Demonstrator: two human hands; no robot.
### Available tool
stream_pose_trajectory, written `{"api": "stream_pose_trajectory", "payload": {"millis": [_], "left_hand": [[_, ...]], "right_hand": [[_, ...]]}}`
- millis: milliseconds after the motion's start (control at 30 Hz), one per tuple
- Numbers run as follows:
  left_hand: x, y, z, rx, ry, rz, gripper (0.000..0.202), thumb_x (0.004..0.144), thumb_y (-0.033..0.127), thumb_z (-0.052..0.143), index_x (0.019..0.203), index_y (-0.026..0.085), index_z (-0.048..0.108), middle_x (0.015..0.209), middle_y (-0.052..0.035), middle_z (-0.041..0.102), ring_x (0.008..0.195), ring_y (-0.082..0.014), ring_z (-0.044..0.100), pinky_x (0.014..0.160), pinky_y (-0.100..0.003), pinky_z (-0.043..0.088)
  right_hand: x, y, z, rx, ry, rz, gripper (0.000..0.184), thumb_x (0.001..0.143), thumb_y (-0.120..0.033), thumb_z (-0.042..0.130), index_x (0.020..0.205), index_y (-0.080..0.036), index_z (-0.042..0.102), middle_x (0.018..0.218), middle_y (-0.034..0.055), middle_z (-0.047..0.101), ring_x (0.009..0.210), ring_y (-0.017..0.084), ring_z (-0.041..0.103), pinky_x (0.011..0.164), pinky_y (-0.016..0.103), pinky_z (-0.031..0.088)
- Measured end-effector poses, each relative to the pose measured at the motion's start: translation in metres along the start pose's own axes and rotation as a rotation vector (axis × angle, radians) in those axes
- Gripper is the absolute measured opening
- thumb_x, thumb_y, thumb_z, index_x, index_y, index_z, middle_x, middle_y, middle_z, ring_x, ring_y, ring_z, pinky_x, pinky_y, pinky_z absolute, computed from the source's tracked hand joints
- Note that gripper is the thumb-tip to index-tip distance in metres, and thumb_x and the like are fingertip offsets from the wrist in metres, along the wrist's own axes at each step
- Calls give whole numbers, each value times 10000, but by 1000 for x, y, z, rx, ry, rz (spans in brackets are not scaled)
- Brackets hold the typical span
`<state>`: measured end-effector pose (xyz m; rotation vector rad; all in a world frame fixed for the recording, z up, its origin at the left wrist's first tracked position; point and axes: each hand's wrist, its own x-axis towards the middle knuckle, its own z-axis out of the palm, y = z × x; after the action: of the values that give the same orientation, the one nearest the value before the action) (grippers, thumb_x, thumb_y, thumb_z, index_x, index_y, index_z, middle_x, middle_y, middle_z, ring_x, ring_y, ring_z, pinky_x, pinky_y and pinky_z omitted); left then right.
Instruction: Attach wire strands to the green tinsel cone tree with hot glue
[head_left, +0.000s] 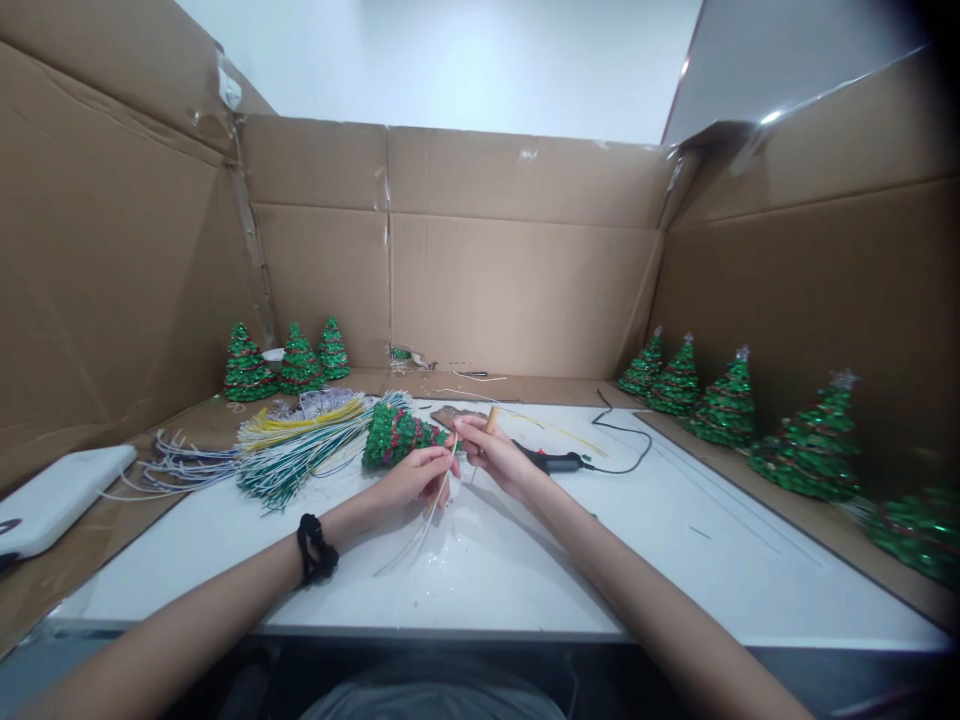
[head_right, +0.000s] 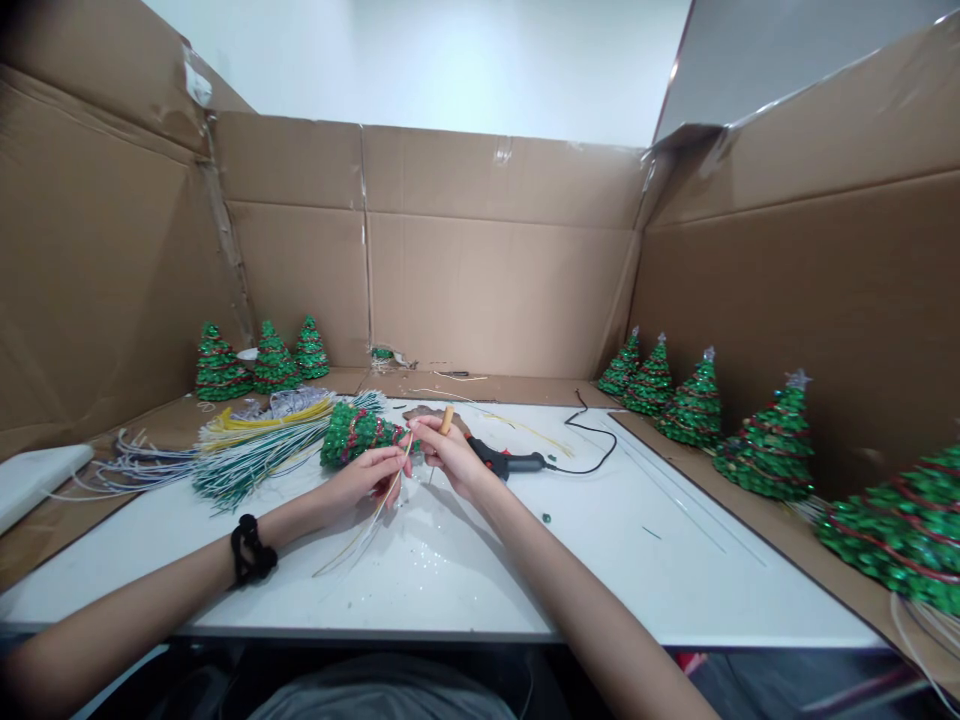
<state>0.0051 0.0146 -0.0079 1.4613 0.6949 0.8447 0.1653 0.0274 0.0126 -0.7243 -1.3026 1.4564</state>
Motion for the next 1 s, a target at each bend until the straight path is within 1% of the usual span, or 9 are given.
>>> {"api": "stream_pose_trajectory", "payload": {"millis": [67,200,367,567,733,800,1000], "left_hand": [[-1,1,-1,4,-15,7,308,819,456,538,751,156,537,434,17,517,404,-80,389,435,-210,201],[-2,5,-4,10,-53,17,303,854,458,500,777,166,527,447,20,523,423,-89,399,452,-208,234],[-1,5,-9,-93,-154,35,290,870,441,496,801,161,524,463,28,515,434,-87,422,482,-204,296],[-2,4,-14,-168,-198,0,241,868,391,514,811,157,534,467,30,505,460,-89,430,503,-201,309],[-1,4,-18,-255,-242,-29,197,861,344,519,793,160,535,465,30,498,471,-90,429,518,-204,312],[-2,5,-17,-239,-247,-24,197,864,345,518,796,161,537,462,31,498,474,-91,433,521,-205,314],[-5,8,-12,-149,-197,0,226,876,366,498,789,161,536,476,33,500,487,-89,438,540,-207,320]], "right_hand": [[0,-2,-1,5,-26,-3,330,664,-425,732,814,-167,592,702,2,579,496,52,266,432,224,122],[0,-7,-3,-19,-14,-8,338,659,-429,734,797,-168,569,701,0,587,475,41,259,423,224,113],[0,-11,-4,-32,-2,-17,335,659,-427,730,757,-171,537,714,1,606,452,27,237,418,228,107],[-1,-11,-3,-27,-8,3,356,643,-422,750,756,-171,524,682,-15,585,457,31,234,426,225,102],[-3,-14,-3,-28,-18,-7,368,646,-433,745,714,-176,491,733,5,615,470,39,245,440,230,119],[-3,-14,-3,-48,-14,-10,364,649,-437,740,727,-180,494,732,8,622,470,45,245,445,234,122],[-2,-14,-4,-72,-21,-4,369,632,-448,747,718,-178,511,705,-1,612,475,50,255,458,231,133]]}}
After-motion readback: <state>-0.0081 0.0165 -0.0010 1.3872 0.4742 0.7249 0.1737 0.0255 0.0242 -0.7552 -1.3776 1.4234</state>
